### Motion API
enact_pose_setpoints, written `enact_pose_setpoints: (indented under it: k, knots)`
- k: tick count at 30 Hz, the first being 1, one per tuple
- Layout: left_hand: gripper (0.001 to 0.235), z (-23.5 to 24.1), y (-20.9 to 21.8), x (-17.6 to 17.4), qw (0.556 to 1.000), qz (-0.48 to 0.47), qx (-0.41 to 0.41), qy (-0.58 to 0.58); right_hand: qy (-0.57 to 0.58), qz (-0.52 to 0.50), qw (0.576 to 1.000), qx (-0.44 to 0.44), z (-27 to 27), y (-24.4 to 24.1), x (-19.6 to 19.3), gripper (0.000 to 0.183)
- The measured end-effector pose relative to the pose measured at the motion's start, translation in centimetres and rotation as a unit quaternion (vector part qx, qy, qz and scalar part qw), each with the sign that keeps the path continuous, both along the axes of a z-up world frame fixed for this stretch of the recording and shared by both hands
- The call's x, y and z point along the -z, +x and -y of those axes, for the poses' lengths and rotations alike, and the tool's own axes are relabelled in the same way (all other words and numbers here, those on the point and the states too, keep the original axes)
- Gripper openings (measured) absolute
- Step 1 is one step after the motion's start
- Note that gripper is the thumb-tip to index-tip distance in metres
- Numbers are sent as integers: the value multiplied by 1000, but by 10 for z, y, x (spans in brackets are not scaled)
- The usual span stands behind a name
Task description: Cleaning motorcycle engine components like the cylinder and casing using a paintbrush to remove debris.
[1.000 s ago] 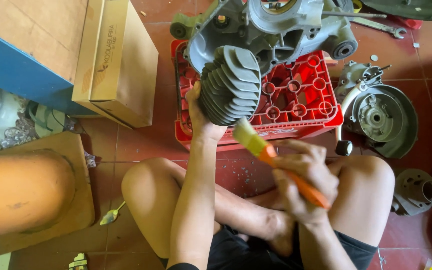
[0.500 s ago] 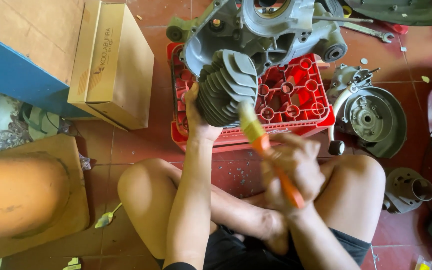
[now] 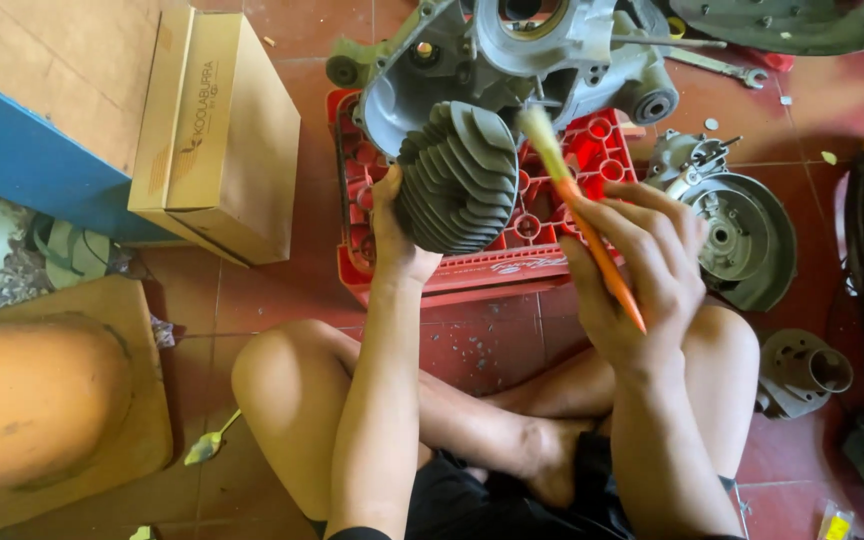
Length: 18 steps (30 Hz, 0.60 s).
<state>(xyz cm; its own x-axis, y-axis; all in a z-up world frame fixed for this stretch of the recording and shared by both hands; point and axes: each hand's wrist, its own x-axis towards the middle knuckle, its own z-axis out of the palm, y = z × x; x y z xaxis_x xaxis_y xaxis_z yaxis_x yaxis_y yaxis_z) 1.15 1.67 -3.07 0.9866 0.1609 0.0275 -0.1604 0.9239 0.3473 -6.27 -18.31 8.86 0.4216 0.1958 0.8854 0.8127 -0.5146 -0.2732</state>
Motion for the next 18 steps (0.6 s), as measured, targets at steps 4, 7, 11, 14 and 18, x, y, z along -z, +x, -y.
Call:
enact_pose_setpoints:
  k: [4, 7, 11, 14, 18]
  knots:
    - [33, 2, -2, 1, 1000, 3, 4, 7, -29, -3, 999, -19, -9, -5, 19, 22]
    - [36, -3, -1, 7, 1000, 12, 8, 15, -8, -20, 1000, -9, -21, -28, 43, 26]
    - [34, -10, 18, 33, 998, 8, 2, -63, -25, -5, 999, -29, -32, -47, 61, 19]
    - [33, -8, 11, 27, 998, 10, -16, -68, -8, -87, 994, -68, -17, -53, 58, 19]
    - [44, 12, -14, -24, 978, 96, -103, 156, 147, -178, 973, -15, 47, -40, 75, 21]
